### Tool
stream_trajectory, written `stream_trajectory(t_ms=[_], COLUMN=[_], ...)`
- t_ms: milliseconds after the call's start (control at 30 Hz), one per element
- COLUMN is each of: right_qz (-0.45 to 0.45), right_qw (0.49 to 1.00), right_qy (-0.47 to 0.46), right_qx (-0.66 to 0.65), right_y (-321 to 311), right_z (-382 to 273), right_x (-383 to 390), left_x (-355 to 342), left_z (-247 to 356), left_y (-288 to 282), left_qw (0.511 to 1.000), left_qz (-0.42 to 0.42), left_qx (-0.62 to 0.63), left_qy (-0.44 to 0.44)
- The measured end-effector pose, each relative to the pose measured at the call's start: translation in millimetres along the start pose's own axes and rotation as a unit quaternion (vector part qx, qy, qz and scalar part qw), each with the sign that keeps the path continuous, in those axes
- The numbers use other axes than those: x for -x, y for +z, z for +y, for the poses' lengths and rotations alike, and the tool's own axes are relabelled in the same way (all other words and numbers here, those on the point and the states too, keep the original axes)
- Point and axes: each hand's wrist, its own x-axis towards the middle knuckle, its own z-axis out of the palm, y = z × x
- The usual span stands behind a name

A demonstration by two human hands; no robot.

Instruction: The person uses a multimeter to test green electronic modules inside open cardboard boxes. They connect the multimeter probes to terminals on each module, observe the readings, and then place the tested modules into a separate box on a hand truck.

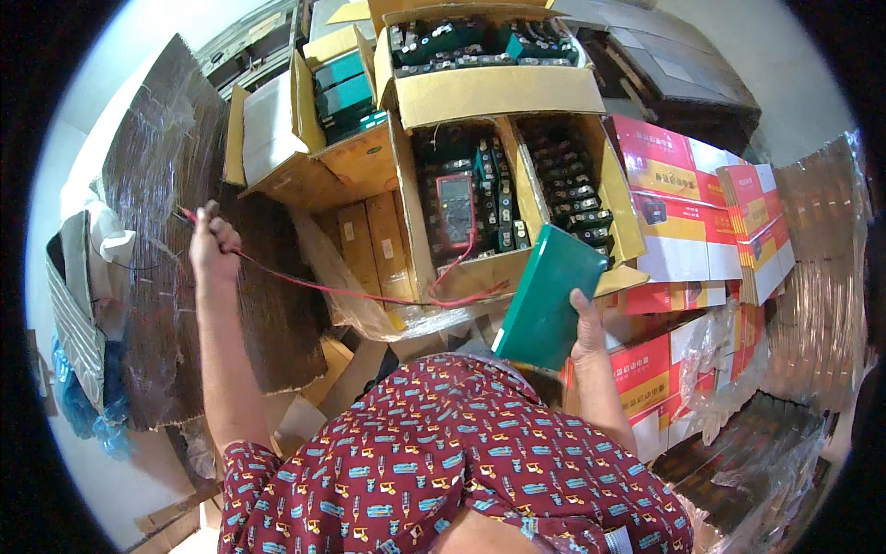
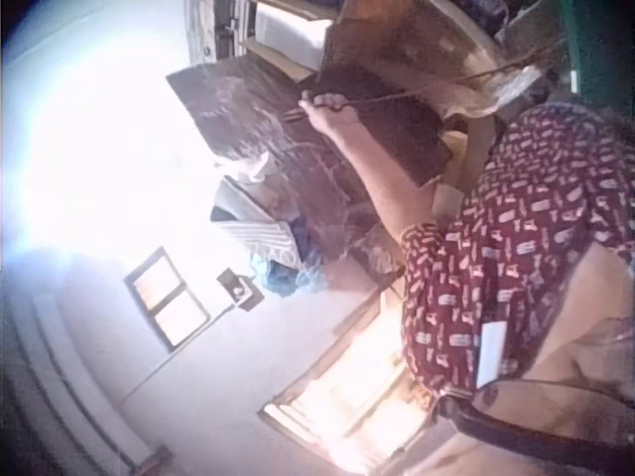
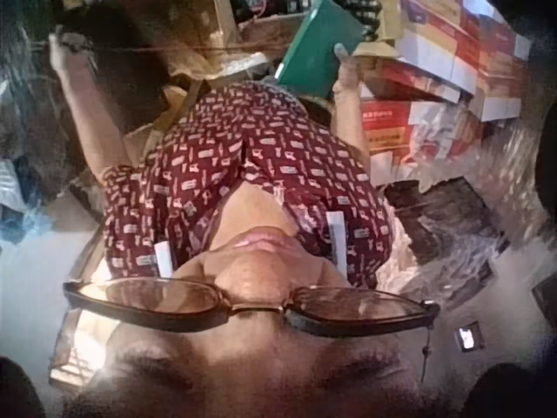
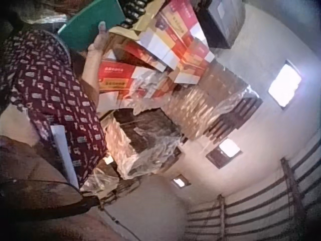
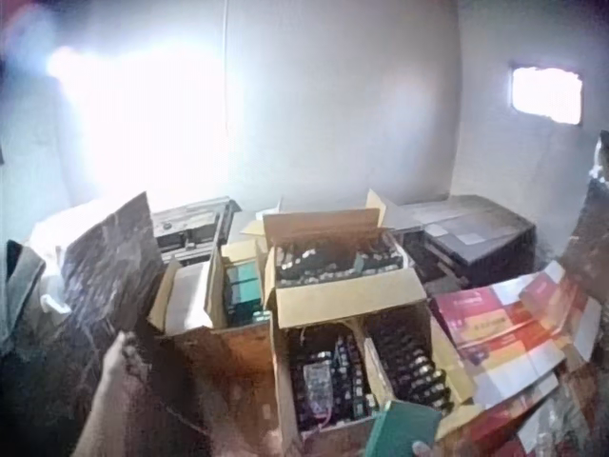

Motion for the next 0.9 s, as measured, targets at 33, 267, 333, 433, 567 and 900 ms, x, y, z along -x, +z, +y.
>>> stream_trajectory(t_ms=[33,267,333,433,567,900], right_qz=[0.010,0.054,0.070,0.126,0.205,0.223], right_qw=[1.000,0.995,0.988,0.962,0.919,0.868], right_qy=[-0.017,-0.085,-0.139,-0.237,-0.308,-0.384], right_qx=[0.000,-0.006,0.006,0.048,0.133,0.223], right_y=[-4.0,2.5,9.5,32.2,65.4,93.9], right_z=[-0.6,-12.7,1.7,28.8,47.5,74.3], right_x=[2.0,7.0,-9.4,-29.1,-38.8,-51.4], left_x=[14.2,69.7,91.6,114.7,133.7,117.9], left_z=[22.0,35.5,-1.7,-68.8,-118.5,-169.9], left_y=[18.2,82.5,84.9,84.3,80.3,96.8], left_qw=[1.000,0.976,0.939,0.919,0.868,0.764], left_qz=[0.018,-0.155,-0.221,-0.226,-0.311,-0.488], left_qx=[0.017,-0.150,-0.261,-0.286,-0.333,-0.403], left_qy=[0.007,-0.024,-0.043,-0.150,-0.198,-0.126])
